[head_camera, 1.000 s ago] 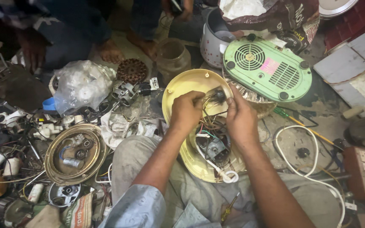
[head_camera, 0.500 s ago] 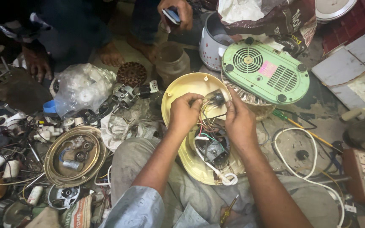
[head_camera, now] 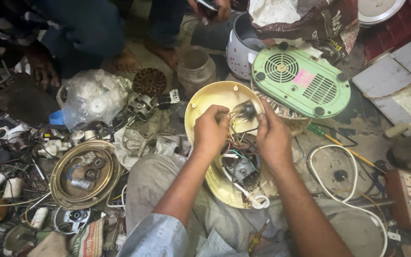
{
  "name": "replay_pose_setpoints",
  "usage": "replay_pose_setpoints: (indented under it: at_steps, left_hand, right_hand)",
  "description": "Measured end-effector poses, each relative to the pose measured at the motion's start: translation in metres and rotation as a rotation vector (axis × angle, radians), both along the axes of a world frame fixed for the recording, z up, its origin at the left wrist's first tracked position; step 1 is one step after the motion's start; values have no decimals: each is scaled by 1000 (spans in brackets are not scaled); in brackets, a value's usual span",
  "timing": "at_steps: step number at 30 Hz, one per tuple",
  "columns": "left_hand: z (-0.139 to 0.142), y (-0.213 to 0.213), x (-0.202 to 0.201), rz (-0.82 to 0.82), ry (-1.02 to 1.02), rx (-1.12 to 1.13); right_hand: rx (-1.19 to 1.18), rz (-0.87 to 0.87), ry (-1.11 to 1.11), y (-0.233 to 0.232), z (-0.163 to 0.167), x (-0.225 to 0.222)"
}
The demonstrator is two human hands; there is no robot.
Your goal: The person sits on the floor and works on the internal wiring of a disassembled yellow appliance. They use pliers to strip and twist wires, then connect a power cord to test the motor, which spins when powered.
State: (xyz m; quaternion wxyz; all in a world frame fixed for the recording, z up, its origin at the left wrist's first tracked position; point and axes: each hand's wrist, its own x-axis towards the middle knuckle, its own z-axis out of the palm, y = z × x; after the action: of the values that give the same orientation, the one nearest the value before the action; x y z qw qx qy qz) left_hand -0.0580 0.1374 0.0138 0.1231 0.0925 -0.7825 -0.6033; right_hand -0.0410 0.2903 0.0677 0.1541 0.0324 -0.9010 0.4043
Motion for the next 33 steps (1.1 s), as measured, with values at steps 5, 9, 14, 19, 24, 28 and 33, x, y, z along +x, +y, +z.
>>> replay_pose_setpoints:
  at_steps: [5,9,14,19,24,28,33]
  left_hand:
    - [-35,0,-15,-105,101,334]
    - [-55,-3,-24,-95,123,410]
    - [-51,-6,-23,-67,132,360]
    - [-33,-8,-8,-57,82,192]
    - [-20,-11,1,-78,218,72]
    - [-10,-12,8,-53,303,-150]
    - [5,-10,14,-80,154,-133]
  right_hand:
    - [8,-9,11,3,-2,-1]
    - [24,0,42,3,-5,-1]
    - [6,9,20,3,-4,1]
    - [8,2,0,2,-2,1]
    - [17,17,22,2,-4,1]
    - [5,54,90,2,-4,-1]
    - [30,-13,-28,1,-2,0]
